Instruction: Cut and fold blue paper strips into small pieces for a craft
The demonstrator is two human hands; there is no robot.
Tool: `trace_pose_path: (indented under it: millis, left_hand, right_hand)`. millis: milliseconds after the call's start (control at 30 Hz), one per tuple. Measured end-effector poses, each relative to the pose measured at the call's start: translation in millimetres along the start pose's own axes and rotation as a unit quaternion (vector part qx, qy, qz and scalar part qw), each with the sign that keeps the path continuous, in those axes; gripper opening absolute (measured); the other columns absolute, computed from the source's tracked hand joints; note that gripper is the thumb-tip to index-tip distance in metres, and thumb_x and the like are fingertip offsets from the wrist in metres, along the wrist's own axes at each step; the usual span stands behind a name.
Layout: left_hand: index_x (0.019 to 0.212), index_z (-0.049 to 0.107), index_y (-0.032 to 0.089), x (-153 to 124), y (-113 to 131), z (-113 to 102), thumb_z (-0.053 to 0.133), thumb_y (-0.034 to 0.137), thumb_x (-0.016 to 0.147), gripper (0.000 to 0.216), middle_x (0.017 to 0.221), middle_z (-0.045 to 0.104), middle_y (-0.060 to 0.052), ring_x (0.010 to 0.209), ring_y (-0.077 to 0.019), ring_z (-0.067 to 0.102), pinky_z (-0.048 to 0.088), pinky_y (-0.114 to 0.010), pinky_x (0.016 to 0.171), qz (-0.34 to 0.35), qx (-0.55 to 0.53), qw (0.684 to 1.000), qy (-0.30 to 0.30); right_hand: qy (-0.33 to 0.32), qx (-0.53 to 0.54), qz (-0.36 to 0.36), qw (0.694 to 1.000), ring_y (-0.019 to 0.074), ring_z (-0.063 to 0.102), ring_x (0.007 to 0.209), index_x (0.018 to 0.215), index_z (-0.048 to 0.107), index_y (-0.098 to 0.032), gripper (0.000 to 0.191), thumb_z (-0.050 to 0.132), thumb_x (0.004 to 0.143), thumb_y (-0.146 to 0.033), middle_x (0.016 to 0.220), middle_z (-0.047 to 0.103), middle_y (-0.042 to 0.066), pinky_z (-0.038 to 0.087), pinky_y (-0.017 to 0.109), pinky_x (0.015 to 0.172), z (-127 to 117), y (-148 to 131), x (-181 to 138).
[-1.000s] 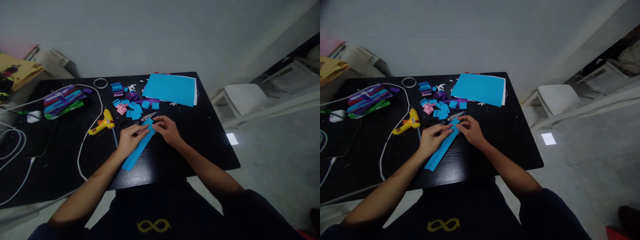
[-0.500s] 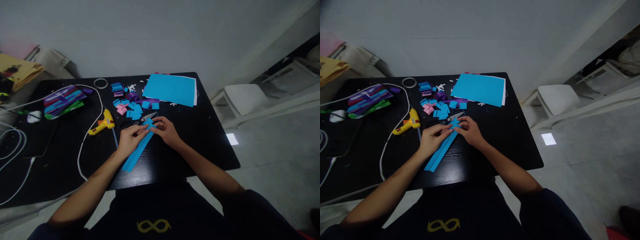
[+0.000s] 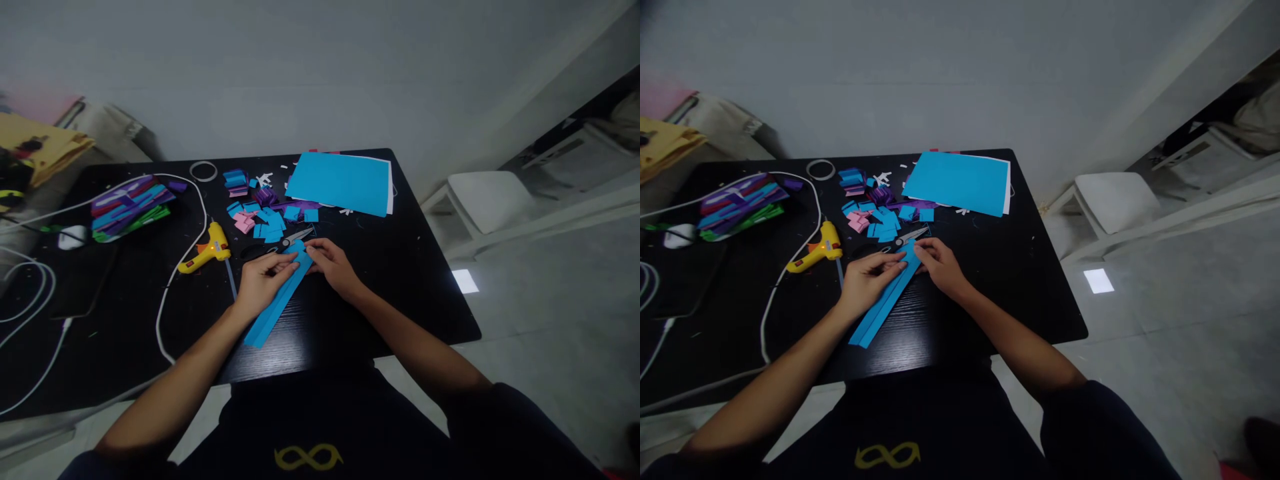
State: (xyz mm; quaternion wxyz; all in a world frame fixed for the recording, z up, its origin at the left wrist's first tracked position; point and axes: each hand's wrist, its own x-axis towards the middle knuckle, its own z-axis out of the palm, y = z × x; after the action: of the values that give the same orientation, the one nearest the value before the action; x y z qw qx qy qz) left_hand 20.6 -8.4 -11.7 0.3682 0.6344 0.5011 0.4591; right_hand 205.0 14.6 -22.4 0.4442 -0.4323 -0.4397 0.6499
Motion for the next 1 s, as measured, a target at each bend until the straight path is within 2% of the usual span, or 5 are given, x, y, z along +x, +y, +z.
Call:
trace_pose_path:
  millis: [133, 267, 367, 600, 1000]
  left_hand:
    - [0.102, 0.081, 0.019, -0.4, -5.3, -0.2, 0.079, 0.032, 0.083, 0.024, 0.079, 0.075, -0.003, 0.066, -0.0133, 0.065, 0.052, -0.025, 0.065, 0.004, 0.007, 1.000, 0.000]
    - [0.104, 0.080, 0.017, -0.8, -5.2, 0.9, 0.078, 0.034, 0.083, 0.027, 0.079, 0.075, -0.003, 0.066, -0.0127, 0.065, 0.052, -0.025, 0.067, -0.017, -0.008, 1.000, -0.008]
    - [0.104, 0.076, 0.016, 0.5, -0.3, 1.0, 0.076, 0.036, 0.084, 0.028, 0.070, 0.069, 0.001, 0.060, -0.0115, 0.061, 0.050, -0.023, 0.061, -0.056, -0.045, 0.997, -0.020]
    - [0.080, 0.068, 0.016, 7.1, 6.0, -4.6, 0.069, 0.036, 0.087, 0.022, 0.060, 0.064, 0.003, 0.053, -0.0106, 0.057, 0.045, -0.021, 0.053, -0.110, -0.067, 0.987, -0.091]
    - [0.073, 0.061, 0.016, 11.3, 5.3, -8.7, 0.070, 0.034, 0.081, 0.021, 0.059, 0.060, 0.003, 0.047, -0.0079, 0.052, 0.042, -0.020, 0.049, -0.147, -0.109, 0.972, -0.148]
  right_hand:
    - [-0.049, -0.025, 0.012, 0.998, 0.0140, 0.066, 0.069, 0.086, 0.069, -0.018, 0.037, 0.083, 0.073, -0.049, 0.079, 0.069, 0.000, 0.059, 0.030, 0.069, -0.7, 3.0, 1.9]
    - [-0.069, -0.043, -0.007, 0.997, 0.0135, 0.066, 0.067, 0.083, 0.069, -0.017, 0.033, 0.079, 0.077, -0.048, 0.077, 0.069, 0.000, 0.058, 0.029, 0.070, -3.3, 3.6, 1.9]
    - [-0.077, -0.063, -0.021, 0.995, 0.0143, 0.065, 0.066, 0.083, 0.068, -0.017, 0.031, 0.077, 0.079, -0.047, 0.074, 0.069, 0.000, 0.056, 0.030, 0.069, -4.5, 3.7, 1.3]
    - [-0.122, -0.110, -0.008, 0.986, 0.0139, 0.064, 0.067, 0.081, 0.068, -0.016, 0.023, 0.072, 0.082, -0.039, 0.070, 0.068, 0.000, 0.052, 0.028, 0.069, -3.2, -0.5, -2.0]
    - [-0.079, -0.107, 0.035, 0.991, 0.0142, 0.062, 0.068, 0.076, 0.069, -0.016, 0.022, 0.074, 0.076, -0.038, 0.073, 0.070, 0.000, 0.048, 0.025, 0.063, 1.7, -11.7, -7.4]
